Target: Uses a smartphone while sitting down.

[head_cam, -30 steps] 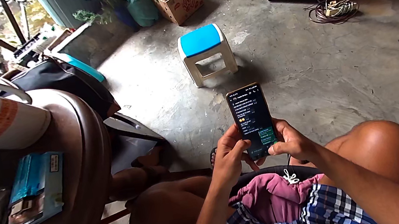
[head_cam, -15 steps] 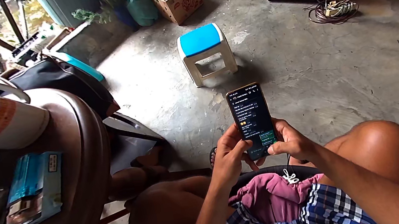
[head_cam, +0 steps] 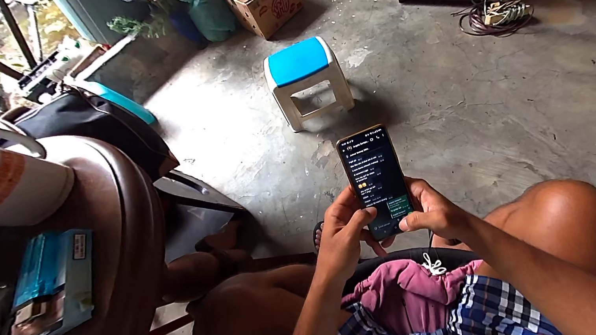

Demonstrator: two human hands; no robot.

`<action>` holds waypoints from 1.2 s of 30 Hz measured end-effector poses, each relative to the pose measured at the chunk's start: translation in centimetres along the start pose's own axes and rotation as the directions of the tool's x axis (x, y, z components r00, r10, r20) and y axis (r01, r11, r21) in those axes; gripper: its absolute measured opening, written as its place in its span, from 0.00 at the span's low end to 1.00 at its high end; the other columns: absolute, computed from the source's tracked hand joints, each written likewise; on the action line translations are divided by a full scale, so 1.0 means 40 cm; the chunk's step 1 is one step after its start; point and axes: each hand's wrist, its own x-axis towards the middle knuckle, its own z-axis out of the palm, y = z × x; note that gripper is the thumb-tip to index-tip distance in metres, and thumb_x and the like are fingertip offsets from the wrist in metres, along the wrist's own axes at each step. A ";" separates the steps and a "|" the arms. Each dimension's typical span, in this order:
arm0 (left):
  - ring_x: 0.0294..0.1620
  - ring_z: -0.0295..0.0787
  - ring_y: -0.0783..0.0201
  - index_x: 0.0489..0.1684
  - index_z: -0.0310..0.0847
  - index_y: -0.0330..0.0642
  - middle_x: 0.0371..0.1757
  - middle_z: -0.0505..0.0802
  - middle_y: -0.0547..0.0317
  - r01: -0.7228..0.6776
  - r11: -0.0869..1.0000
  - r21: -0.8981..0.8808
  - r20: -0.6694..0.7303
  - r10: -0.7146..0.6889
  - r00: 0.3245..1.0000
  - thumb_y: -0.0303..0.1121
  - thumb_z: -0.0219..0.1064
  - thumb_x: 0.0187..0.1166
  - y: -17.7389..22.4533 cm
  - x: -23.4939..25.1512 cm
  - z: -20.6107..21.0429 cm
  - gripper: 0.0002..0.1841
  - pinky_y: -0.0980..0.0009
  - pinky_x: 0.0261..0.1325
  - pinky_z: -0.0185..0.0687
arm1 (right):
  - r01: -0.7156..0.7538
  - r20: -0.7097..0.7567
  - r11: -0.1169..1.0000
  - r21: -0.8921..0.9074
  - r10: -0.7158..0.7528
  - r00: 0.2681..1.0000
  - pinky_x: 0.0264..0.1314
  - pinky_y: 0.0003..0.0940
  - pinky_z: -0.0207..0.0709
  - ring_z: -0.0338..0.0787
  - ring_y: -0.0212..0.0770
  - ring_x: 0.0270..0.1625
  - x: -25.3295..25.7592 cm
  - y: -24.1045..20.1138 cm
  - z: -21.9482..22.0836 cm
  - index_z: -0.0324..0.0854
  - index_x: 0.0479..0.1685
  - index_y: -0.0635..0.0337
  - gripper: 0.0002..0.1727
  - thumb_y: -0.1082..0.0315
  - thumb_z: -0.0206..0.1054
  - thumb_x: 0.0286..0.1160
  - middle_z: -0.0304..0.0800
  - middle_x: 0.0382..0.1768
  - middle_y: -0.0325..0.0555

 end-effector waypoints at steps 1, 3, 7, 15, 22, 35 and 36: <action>0.37 0.97 0.55 0.70 0.71 0.31 0.53 0.93 0.40 0.000 1.000 0.004 -0.001 0.000 1.000 0.21 0.52 0.83 0.000 0.000 0.000 0.18 0.64 0.24 0.93 | 0.000 0.002 1.000 -0.002 0.000 1.000 0.55 0.43 0.94 0.96 0.42 0.55 0.000 0.000 -0.001 0.69 0.70 0.64 0.29 0.79 0.63 0.63 0.92 0.58 0.46; 0.37 0.97 0.55 0.70 0.72 0.31 0.53 0.93 0.40 0.006 1.000 0.007 -0.010 -0.006 1.000 0.21 0.52 0.83 0.002 -0.001 0.002 0.18 0.64 0.24 0.93 | 0.003 0.007 1.000 0.000 -0.003 1.000 0.54 0.44 0.94 0.96 0.42 0.56 0.001 0.002 -0.003 0.69 0.71 0.64 0.29 0.79 0.63 0.63 0.92 0.58 0.46; 0.36 0.97 0.54 0.70 0.71 0.30 0.53 0.93 0.39 0.013 1.000 0.006 -0.017 -0.013 1.000 0.21 0.52 0.83 0.003 -0.002 0.003 0.18 0.64 0.24 0.93 | 0.006 0.015 1.000 0.001 -0.006 1.000 0.54 0.43 0.94 0.96 0.42 0.55 0.001 0.003 -0.003 0.70 0.70 0.64 0.29 0.78 0.64 0.63 0.92 0.58 0.46; 0.36 0.97 0.54 0.70 0.71 0.30 0.53 0.93 0.39 0.014 1.000 0.003 -0.010 -0.014 1.000 0.21 0.52 0.83 0.003 -0.003 0.002 0.18 0.64 0.24 0.93 | 0.003 0.010 1.000 -0.003 -0.003 1.000 0.55 0.43 0.94 0.96 0.42 0.55 0.001 0.003 -0.004 0.70 0.70 0.64 0.29 0.78 0.64 0.63 0.92 0.58 0.46; 0.35 0.96 0.55 0.69 0.72 0.30 0.53 0.93 0.40 0.012 1.000 0.006 -0.006 -0.012 1.000 0.20 0.52 0.83 0.003 -0.003 0.002 0.17 0.64 0.23 0.92 | 0.002 0.009 1.000 -0.007 -0.002 1.000 0.55 0.43 0.94 0.96 0.42 0.55 0.001 0.003 -0.003 0.70 0.70 0.64 0.29 0.78 0.64 0.63 0.92 0.58 0.45; 0.35 0.96 0.55 0.70 0.71 0.30 0.52 0.93 0.39 0.014 1.000 -0.004 -0.009 -0.014 1.000 0.20 0.53 0.82 0.005 -0.004 0.002 0.18 0.64 0.22 0.92 | -0.004 0.017 1.000 -0.004 0.004 1.000 0.55 0.43 0.94 0.95 0.42 0.56 0.002 0.002 -0.001 0.69 0.70 0.64 0.29 0.78 0.64 0.63 0.92 0.58 0.46; 0.36 0.96 0.55 0.70 0.71 0.30 0.53 0.92 0.40 0.015 1.000 -0.011 -0.007 -0.015 1.000 0.21 0.53 0.82 0.005 -0.004 0.001 0.18 0.64 0.23 0.92 | -0.001 0.025 0.999 -0.043 0.002 1.000 0.57 0.42 0.93 0.95 0.41 0.56 0.003 -0.003 -0.004 0.70 0.70 0.65 0.28 0.76 0.65 0.65 0.92 0.58 0.45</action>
